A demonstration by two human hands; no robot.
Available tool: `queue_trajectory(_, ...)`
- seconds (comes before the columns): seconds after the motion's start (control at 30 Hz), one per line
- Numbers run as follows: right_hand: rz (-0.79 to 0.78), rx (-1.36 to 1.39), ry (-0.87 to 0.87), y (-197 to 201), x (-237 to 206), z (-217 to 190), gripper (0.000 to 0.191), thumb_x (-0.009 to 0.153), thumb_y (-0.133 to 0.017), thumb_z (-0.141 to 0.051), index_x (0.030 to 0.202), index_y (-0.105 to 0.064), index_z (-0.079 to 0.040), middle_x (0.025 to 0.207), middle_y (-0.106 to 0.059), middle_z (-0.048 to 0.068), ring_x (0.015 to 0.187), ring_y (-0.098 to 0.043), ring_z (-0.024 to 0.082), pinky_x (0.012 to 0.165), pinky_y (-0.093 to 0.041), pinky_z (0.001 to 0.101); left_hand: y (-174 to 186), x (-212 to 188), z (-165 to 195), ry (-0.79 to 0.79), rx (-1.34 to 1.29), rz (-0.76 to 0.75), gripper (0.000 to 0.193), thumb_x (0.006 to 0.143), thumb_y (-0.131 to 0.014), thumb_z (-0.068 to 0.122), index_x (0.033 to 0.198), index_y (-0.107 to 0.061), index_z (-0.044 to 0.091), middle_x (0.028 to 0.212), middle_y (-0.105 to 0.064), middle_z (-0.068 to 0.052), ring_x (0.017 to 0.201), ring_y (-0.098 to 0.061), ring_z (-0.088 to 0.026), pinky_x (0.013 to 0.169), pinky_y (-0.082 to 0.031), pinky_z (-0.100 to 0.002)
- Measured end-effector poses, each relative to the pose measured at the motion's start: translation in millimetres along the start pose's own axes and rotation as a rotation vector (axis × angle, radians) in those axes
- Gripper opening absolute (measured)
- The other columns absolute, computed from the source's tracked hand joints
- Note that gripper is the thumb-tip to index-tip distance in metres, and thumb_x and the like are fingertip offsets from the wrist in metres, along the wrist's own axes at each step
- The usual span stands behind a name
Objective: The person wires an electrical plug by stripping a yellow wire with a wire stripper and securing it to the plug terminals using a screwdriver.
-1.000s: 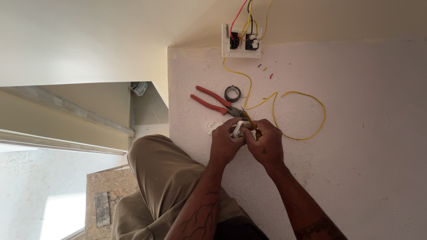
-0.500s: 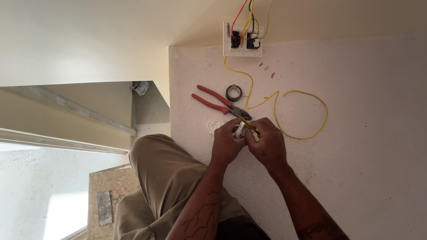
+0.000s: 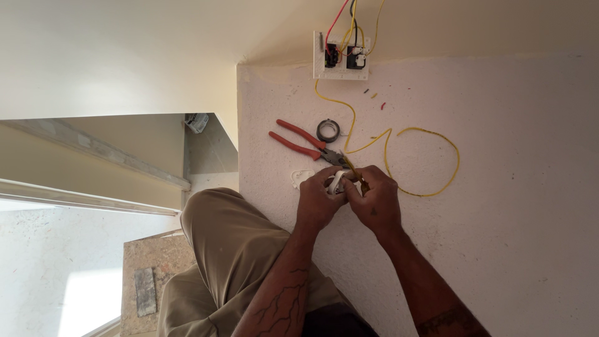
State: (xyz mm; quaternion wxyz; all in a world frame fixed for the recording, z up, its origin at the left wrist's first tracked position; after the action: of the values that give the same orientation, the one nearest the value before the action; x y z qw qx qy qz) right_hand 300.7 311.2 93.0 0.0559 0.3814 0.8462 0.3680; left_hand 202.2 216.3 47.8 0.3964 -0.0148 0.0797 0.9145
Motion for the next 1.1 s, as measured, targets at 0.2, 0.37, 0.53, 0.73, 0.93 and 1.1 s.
queue_trajectory(0.2, -0.012, 0.033, -0.035, 1.0, 2.6, 0.6, 0.022, 0.087, -0.079, -0.018, 0.103, -0.076, -0.003, 0.093, -0.074, 0.011, 0.073, -0.071, 0.019, 0.06, -0.054, 0.0336, 0.3, 0.3, 1.2, 0.035, 0.016, -0.016, 0.056, 0.076, -0.087, 0.017, 0.126, -0.068, 0.002, 0.103, -0.079, -0.014, 0.088, -0.078, -0.017, 0.072, -0.065, -0.029)
queue_trajectory(0.37, 0.001, 0.005, 0.024, 2.4, 3.9, -3.5, 0.021, 0.088, -0.079, -0.018, 0.101, -0.077, -0.002, 0.091, -0.073, 0.011, 0.073, -0.069, 0.018, 0.061, -0.054, 0.033, -0.7, 0.8, -1.0, 0.046, -0.018, -0.027, 0.056, 0.075, -0.088, 0.016, 0.125, -0.068, 0.002, 0.107, -0.078, -0.013, 0.091, -0.077, -0.016, 0.075, -0.065, -0.029)
queue_trajectory(0.53, -0.026, 0.031, -0.006, -0.2, 5.7, -2.9, 0.022, 0.088, -0.078, -0.02, 0.102, -0.077, -0.002, 0.089, -0.072, 0.011, 0.069, -0.068, 0.019, 0.058, -0.053, 0.0333, -0.4, 1.7, -4.3, 0.084, -0.041, -0.018, 0.056, 0.075, -0.089, 0.016, 0.125, -0.068, 0.002, 0.105, -0.079, -0.013, 0.09, -0.077, -0.016, 0.075, -0.065, -0.03)
queue_trajectory(0.73, -0.035, -0.012, 0.108, 0.6, 5.8, -3.3, 0.021, 0.089, -0.076, -0.016, 0.103, -0.077, -0.001, 0.091, -0.074, 0.013, 0.08, -0.072, 0.024, 0.07, -0.055, 0.0373, 0.5, 1.6, -3.1, 0.076, -0.035, -0.008, 0.057, 0.074, -0.088, 0.015, 0.125, -0.068, 0.002, 0.105, -0.079, -0.013, 0.09, -0.077, -0.016, 0.075, -0.064, -0.029)
queue_trajectory(0.93, -0.049, -0.023, 0.085, 2.7, 5.9, 0.9, 0.024, 0.087, -0.076, -0.016, 0.104, -0.074, 0.001, 0.093, -0.073, 0.015, 0.081, -0.073, 0.026, 0.071, -0.056, 0.0384, -0.2, 1.3, -1.8, 0.081, -0.033, -0.021, 0.056, 0.075, -0.088, 0.015, 0.126, -0.067, 0.002, 0.107, -0.078, -0.013, 0.091, -0.077, -0.016, 0.075, -0.065, -0.029)
queue_trajectory(1.1, -0.03, -0.016, 0.057, -1.1, 2.6, 1.6, 0.025, 0.085, -0.076, -0.016, 0.102, -0.074, 0.002, 0.092, -0.073, 0.016, 0.08, -0.072, 0.027, 0.07, -0.055, 0.0383, 0.7, 0.8, -0.9, 0.05, 0.014, -0.005, 0.055, 0.076, -0.087, 0.013, 0.127, -0.067, 0.002, 0.106, -0.079, -0.015, 0.091, -0.078, -0.017, 0.077, -0.064, -0.03)
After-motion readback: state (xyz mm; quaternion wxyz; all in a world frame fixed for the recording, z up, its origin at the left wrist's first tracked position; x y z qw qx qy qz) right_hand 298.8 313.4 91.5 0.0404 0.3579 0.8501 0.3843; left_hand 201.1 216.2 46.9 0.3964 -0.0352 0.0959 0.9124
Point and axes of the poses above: each hand's wrist, its own x-axis towards the middle knuckle, its own y-axis out of the back of the hand, z = x × y, the point moved 4 cm from there along x, towards the middle knuckle
